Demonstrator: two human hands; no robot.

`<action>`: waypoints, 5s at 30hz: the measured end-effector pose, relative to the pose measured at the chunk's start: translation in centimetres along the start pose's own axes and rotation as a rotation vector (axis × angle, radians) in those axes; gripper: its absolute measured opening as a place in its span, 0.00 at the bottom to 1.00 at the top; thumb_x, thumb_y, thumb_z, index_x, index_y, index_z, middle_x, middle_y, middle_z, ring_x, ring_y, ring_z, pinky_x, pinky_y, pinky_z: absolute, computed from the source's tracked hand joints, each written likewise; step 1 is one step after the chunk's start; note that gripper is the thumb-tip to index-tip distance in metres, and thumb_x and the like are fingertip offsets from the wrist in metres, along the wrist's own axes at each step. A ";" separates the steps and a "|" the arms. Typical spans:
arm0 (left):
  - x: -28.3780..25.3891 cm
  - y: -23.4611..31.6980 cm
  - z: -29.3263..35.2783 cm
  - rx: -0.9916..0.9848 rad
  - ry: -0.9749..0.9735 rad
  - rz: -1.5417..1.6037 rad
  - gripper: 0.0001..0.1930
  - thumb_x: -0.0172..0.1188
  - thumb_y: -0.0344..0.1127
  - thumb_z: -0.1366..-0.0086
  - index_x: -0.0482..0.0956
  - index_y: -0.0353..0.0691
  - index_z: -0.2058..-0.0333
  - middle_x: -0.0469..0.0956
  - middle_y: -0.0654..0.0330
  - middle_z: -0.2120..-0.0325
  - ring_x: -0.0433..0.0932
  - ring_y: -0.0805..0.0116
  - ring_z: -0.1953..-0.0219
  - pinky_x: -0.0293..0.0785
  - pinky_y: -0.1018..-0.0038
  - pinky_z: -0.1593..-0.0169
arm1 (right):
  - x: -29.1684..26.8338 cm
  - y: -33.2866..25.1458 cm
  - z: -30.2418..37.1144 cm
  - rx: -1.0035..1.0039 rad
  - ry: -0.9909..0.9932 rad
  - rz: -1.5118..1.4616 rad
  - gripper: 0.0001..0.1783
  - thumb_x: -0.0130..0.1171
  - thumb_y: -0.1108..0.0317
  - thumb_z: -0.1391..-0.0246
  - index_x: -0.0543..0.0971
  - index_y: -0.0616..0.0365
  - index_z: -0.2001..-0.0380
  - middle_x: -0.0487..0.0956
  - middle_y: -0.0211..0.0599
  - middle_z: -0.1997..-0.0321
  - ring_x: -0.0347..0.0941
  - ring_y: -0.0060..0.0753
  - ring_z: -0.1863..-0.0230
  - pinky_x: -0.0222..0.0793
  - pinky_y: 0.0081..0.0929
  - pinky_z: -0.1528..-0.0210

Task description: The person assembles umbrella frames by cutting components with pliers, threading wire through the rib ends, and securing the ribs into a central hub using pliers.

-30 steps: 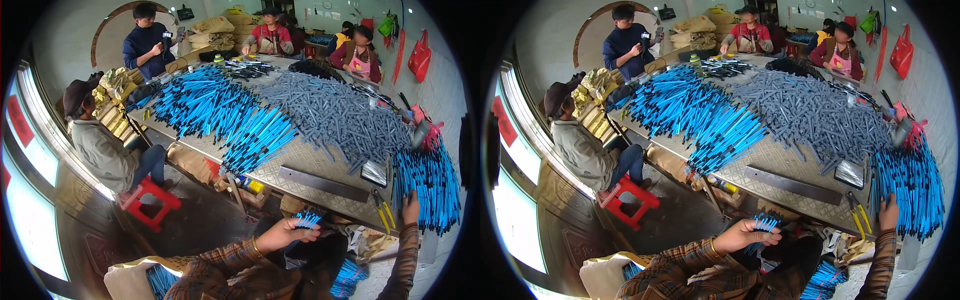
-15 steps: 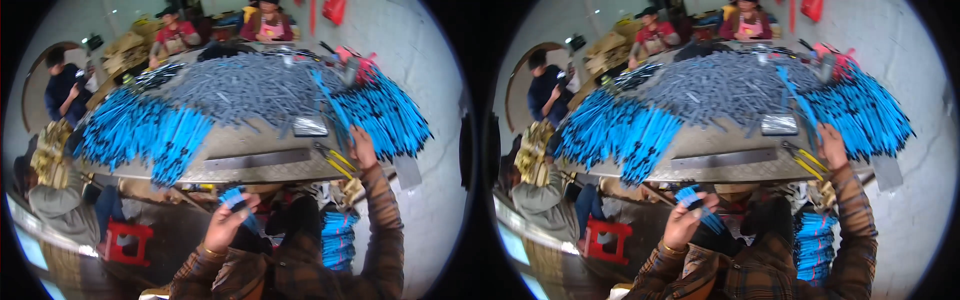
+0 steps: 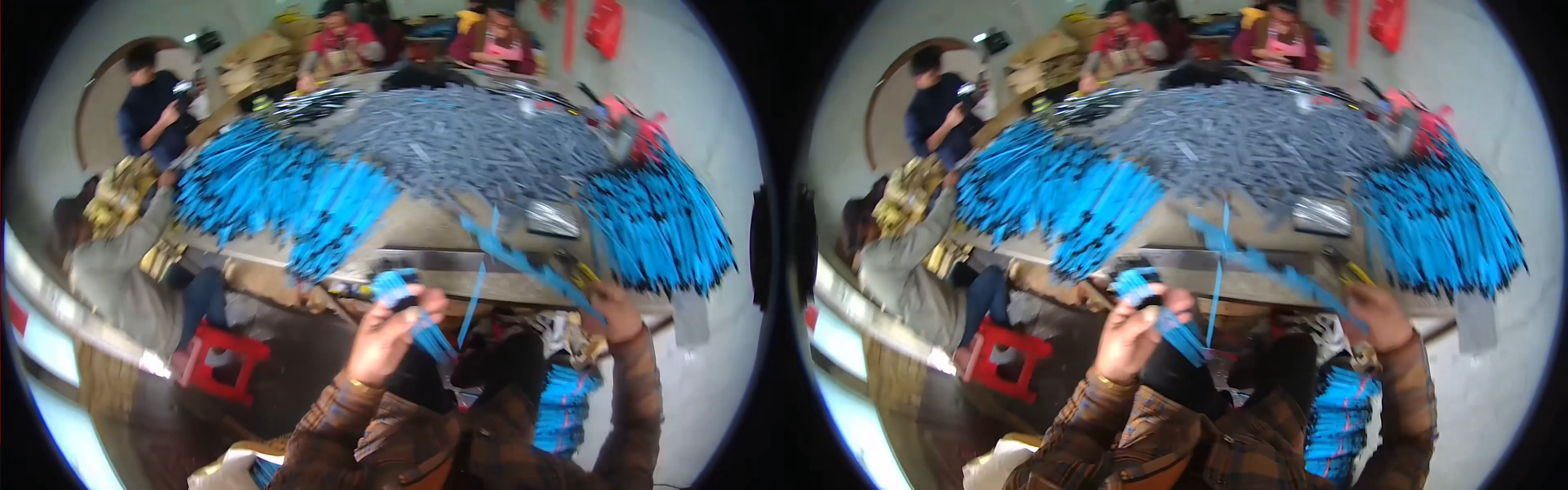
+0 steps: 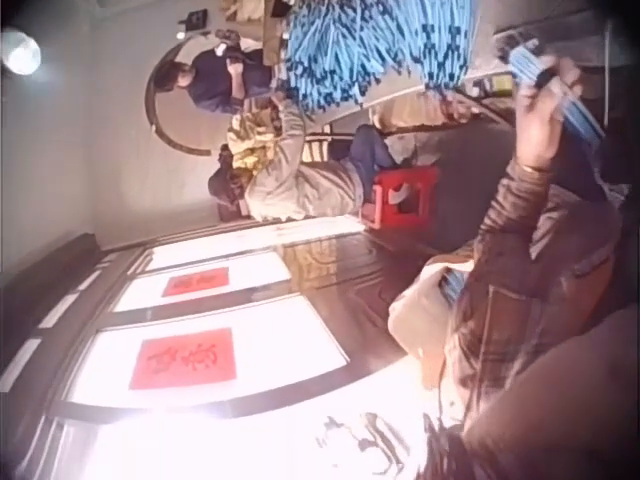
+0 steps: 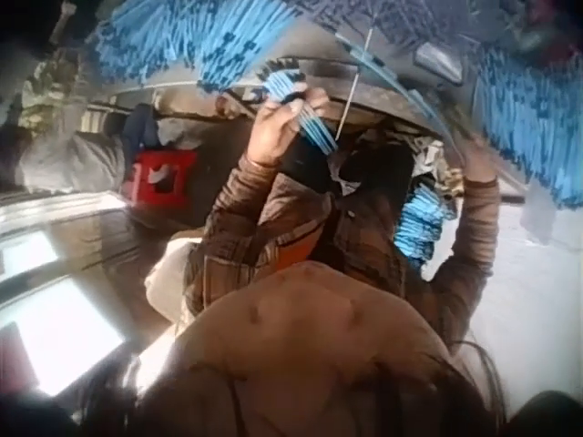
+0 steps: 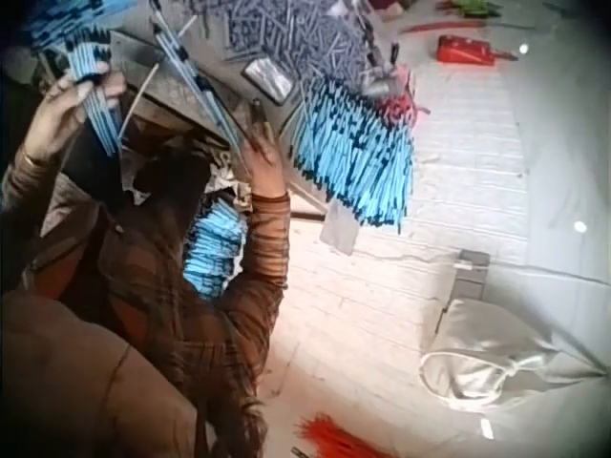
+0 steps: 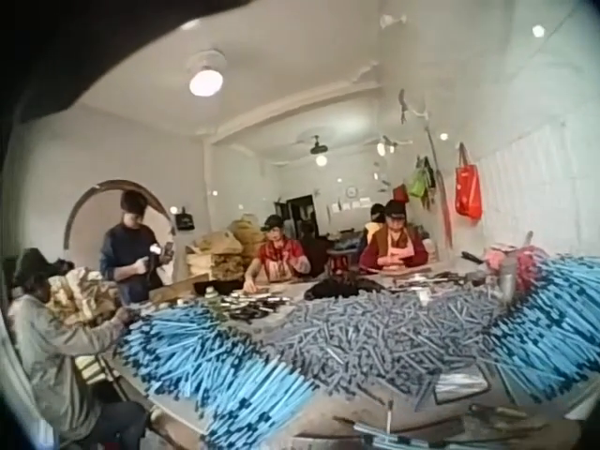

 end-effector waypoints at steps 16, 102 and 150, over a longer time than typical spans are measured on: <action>-0.3 -2.4 0.1 0.024 -0.013 0.453 0.07 0.53 0.29 0.39 0.73 0.42 0.61 0.77 0.58 0.71 0.75 0.64 0.70 0.72 0.65 0.61 | 17.8 11.9 2.4 0.395 -0.464 -0.948 0.17 0.51 0.54 0.46 0.68 0.59 0.71 0.66 0.31 0.83 0.60 0.23 0.85 0.57 0.21 0.83; 3.0 1.4 3.9 -0.242 -0.506 -0.516 0.06 0.58 0.22 0.44 0.77 0.30 0.66 0.79 0.52 0.68 0.77 0.64 0.62 0.72 0.73 0.56 | 19.7 -3.4 0.2 -0.783 -0.153 0.329 0.11 0.55 0.74 0.54 0.68 0.61 0.65 0.73 0.45 0.71 0.71 0.47 0.72 0.68 0.33 0.70; 0.5 0.2 6.6 -0.995 -0.330 0.412 0.21 0.45 0.38 0.38 0.66 0.26 0.53 0.71 0.43 0.57 0.71 0.49 0.54 0.70 0.62 0.50 | 17.8 -2.7 -2.1 -0.789 -0.437 0.396 0.44 0.58 0.46 0.55 0.56 0.64 0.42 0.59 0.53 0.42 0.57 0.54 0.42 0.53 0.39 0.42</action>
Point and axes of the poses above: each hand's wrist, its own z-axis away from the middle knuckle, its own x-axis out of the palm, y = z × x, the point moved 6 cm from there along -z, towards the middle knuckle
